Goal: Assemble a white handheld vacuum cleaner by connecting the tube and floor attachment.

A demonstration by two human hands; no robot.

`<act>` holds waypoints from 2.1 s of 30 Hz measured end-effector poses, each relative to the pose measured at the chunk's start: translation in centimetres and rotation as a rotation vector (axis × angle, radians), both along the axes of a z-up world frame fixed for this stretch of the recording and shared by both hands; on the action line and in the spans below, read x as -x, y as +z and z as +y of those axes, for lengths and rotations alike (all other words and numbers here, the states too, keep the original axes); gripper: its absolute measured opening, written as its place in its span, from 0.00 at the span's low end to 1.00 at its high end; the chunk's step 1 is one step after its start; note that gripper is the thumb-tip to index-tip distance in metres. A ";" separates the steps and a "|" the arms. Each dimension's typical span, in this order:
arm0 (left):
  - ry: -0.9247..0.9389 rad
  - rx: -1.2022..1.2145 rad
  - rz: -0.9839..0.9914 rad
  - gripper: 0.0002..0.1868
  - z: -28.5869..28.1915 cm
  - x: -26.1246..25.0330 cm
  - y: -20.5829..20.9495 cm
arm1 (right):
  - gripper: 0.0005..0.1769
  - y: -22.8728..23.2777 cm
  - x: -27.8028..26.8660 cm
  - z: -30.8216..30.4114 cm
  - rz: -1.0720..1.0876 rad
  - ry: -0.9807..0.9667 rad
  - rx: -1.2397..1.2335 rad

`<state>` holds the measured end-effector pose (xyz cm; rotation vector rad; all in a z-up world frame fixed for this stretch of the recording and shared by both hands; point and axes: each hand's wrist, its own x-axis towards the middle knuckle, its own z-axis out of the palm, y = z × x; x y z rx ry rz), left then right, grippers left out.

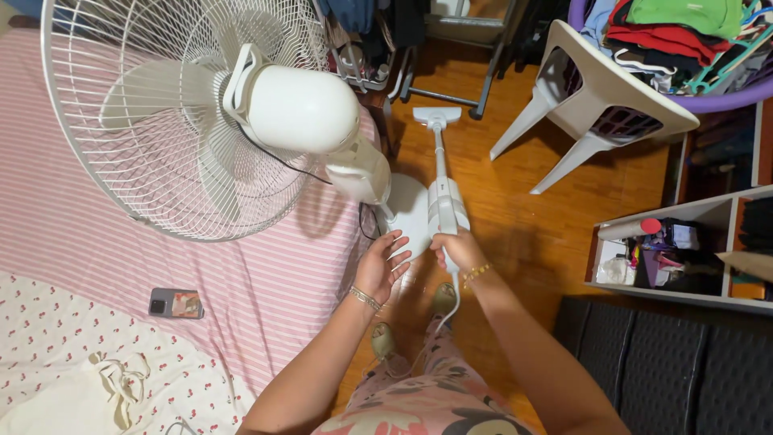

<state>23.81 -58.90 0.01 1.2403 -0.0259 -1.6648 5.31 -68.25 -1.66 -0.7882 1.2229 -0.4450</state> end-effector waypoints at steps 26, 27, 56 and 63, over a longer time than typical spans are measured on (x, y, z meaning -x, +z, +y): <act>0.042 0.010 0.049 0.22 -1.1 0.9 -0.5 | 0.08 2.9 2.0 -1.9 0.073 0.391 0.074; 0.055 0.010 0.049 0.22 -1.2 0.8 -0.7 | 0.08 4.6 2.2 -1.7 0.141 0.458 0.108; 0.068 0.052 0.065 0.22 -7.5 5.0 -0.8 | 0.13 5.3 7.4 -8.0 -0.194 -0.153 0.054; -0.044 0.039 0.054 0.22 -9.7 6.5 1.2 | 0.14 15.6 9.4 -4.8 -0.132 -0.190 0.102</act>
